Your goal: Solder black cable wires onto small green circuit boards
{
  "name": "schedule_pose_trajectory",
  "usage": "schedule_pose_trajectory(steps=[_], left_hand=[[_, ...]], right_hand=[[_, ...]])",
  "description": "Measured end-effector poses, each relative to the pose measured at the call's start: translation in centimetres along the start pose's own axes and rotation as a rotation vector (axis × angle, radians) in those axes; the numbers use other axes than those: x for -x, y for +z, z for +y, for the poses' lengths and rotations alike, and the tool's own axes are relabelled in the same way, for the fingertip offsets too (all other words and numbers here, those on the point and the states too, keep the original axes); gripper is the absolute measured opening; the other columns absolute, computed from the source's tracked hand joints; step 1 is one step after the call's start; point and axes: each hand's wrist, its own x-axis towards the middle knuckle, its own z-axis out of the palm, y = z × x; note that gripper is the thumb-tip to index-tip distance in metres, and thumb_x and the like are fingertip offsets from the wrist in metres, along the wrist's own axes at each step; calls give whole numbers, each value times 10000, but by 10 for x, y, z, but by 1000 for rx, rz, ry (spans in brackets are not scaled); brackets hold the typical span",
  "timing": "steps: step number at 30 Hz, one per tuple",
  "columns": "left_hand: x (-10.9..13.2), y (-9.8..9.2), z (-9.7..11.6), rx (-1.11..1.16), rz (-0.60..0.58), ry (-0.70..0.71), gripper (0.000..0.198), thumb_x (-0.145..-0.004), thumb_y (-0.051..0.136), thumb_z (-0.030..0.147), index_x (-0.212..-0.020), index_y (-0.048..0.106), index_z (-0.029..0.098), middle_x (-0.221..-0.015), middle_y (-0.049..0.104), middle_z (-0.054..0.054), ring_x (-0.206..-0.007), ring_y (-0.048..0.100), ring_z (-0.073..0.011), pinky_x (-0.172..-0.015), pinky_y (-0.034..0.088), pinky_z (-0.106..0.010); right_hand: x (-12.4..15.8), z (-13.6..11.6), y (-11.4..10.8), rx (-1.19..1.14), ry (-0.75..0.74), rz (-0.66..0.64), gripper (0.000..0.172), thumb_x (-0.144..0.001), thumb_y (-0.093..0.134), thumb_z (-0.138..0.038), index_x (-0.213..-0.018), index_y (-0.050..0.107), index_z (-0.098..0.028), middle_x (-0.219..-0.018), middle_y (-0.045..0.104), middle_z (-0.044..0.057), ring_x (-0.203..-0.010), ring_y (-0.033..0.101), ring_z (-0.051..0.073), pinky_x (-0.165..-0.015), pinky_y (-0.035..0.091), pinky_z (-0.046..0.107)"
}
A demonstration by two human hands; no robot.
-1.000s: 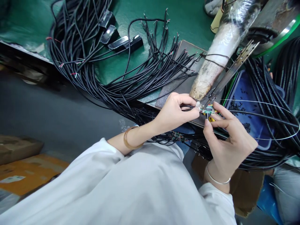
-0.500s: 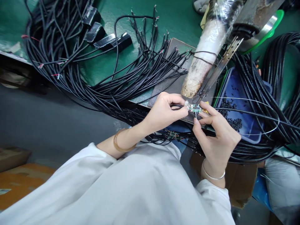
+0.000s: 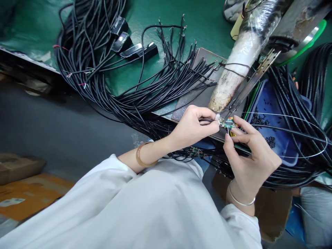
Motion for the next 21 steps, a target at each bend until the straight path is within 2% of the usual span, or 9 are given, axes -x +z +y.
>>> schedule_pose_trajectory(steps=[9,13,21], left_hand=[[1,-1,-4,5,2,-14,105,-710,641,117,-651,728,109,-603,617,11,-552,512,-67,-525,431,-167],[0,1,-3,8,4,-3,99,-703,640,119,-664,730,109,-611,622,10,-551,505,-67,-529,438,-171],[1,-5,-3,-28,-26,-30,112,-713,624,110,-644,712,97,-599,588,14,-549,492,-52,-523,428,-142]], right_hand=[[1,1,5,6,-6,10,152,-821,726,-90,-851,630,-204,-1243,732,55,-994,762,200,-831,647,311],[0,0,1,-4,4,9,147,-822,723,-95,-870,642,-208,-1238,732,59,-1023,757,218,-856,651,344],[2,0,4,-13,-24,-8,155,-828,722,-87,-856,615,-196,-1260,722,74,-1027,754,195,-896,642,308]])
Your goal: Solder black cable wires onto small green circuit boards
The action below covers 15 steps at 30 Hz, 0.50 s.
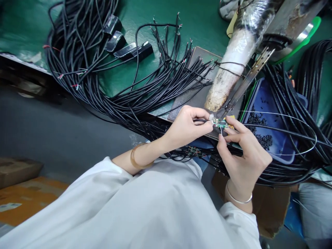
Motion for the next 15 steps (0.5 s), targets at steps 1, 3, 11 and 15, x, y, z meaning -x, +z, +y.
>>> schedule_pose_trajectory(steps=[1,3,11,15], left_hand=[[0,0,-1,3,1,-6,110,-711,626,110,-648,715,95,-603,595,13,-549,496,-51,-523,429,-138],[0,0,-2,19,3,-12,105,-710,636,117,-673,731,93,-629,629,4,-563,524,-55,-540,452,-138],[-1,6,-4,62,22,10,123,-710,635,111,-691,756,102,-649,678,-5,-582,579,-73,-547,482,-143],[-2,6,1,76,24,20,128,-711,630,113,-672,751,101,-630,660,0,-569,564,-67,-537,474,-142]], right_hand=[[1,0,1,-1,2,3,154,-833,720,-91,-854,611,-197,-1259,722,76,-1035,752,195,-903,640,311],[1,0,2,7,8,12,153,-838,721,-94,-851,609,-197,-1250,726,75,-1045,749,193,-912,635,306],[0,1,5,97,-16,47,161,-829,747,-79,-886,646,-191,-1223,739,62,-994,753,161,-898,624,273],[-1,0,2,119,-10,44,170,-821,764,-92,-906,662,-197,-1233,736,41,-976,754,153,-885,621,260]])
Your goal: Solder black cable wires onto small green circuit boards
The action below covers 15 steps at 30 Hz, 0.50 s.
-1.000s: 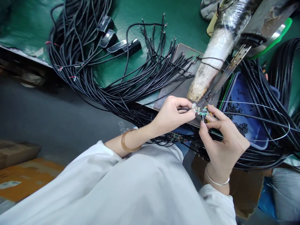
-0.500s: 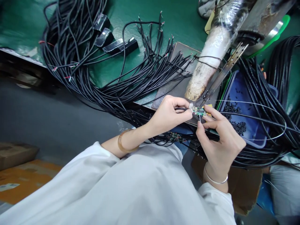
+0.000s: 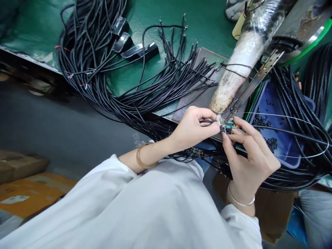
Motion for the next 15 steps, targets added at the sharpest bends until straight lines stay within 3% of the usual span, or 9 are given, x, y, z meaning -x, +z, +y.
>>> schedule_pose_trajectory(steps=[15], left_hand=[[2,-3,-2,-40,-16,-46,124,-706,631,118,-695,753,98,-668,685,-11,-604,591,-79,-577,498,-151]], right_hand=[[3,-1,1,-33,18,-33,169,-830,738,-82,-878,628,-200,-1262,720,58,-1000,752,173,-890,638,295]])
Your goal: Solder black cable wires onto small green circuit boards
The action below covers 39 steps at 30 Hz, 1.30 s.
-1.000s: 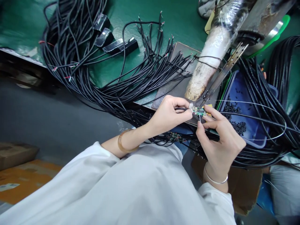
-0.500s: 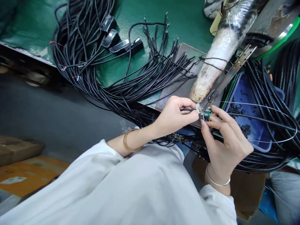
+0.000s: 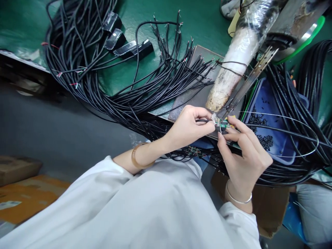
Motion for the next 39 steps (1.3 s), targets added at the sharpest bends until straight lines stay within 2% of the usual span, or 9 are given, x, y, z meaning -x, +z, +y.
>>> schedule_pose_trajectory(steps=[16,19,27,34,39], left_hand=[[-1,0,9,8,-17,-16,81,-709,618,122,-645,666,106,-590,546,27,-562,480,-56,-540,423,-161],[-2,-2,7,-12,-5,-3,88,-708,622,112,-637,675,117,-589,565,22,-563,496,-66,-525,407,-167],[-1,-5,-2,-12,-18,5,82,-705,638,100,-661,700,130,-663,658,3,-648,594,-96,-623,499,-188],[0,-4,-4,60,-43,-10,41,-715,669,112,-680,649,118,-647,610,21,-595,531,-59,-579,442,-162],[4,-5,-9,112,-48,-31,93,-769,688,181,-705,663,119,-683,625,1,-638,562,-77,-627,469,-188]], right_hand=[[-8,-1,-8,-37,1,-9,158,-805,760,-84,-868,667,-194,-1224,738,64,-1007,757,194,-863,629,285],[-9,-2,-7,-50,4,-14,125,-835,731,-104,-867,664,-204,-1226,736,66,-1010,757,203,-872,638,313],[-4,4,-3,-56,-9,-74,102,-872,683,-122,-852,643,-215,-1249,724,53,-1034,752,214,-906,648,353],[-4,5,-3,-50,-12,-19,131,-844,718,-102,-852,645,-211,-1223,738,50,-1000,759,205,-873,647,329],[-2,6,2,-57,-16,29,155,-824,742,-84,-845,639,-198,-1185,750,55,-991,759,198,-865,642,315]])
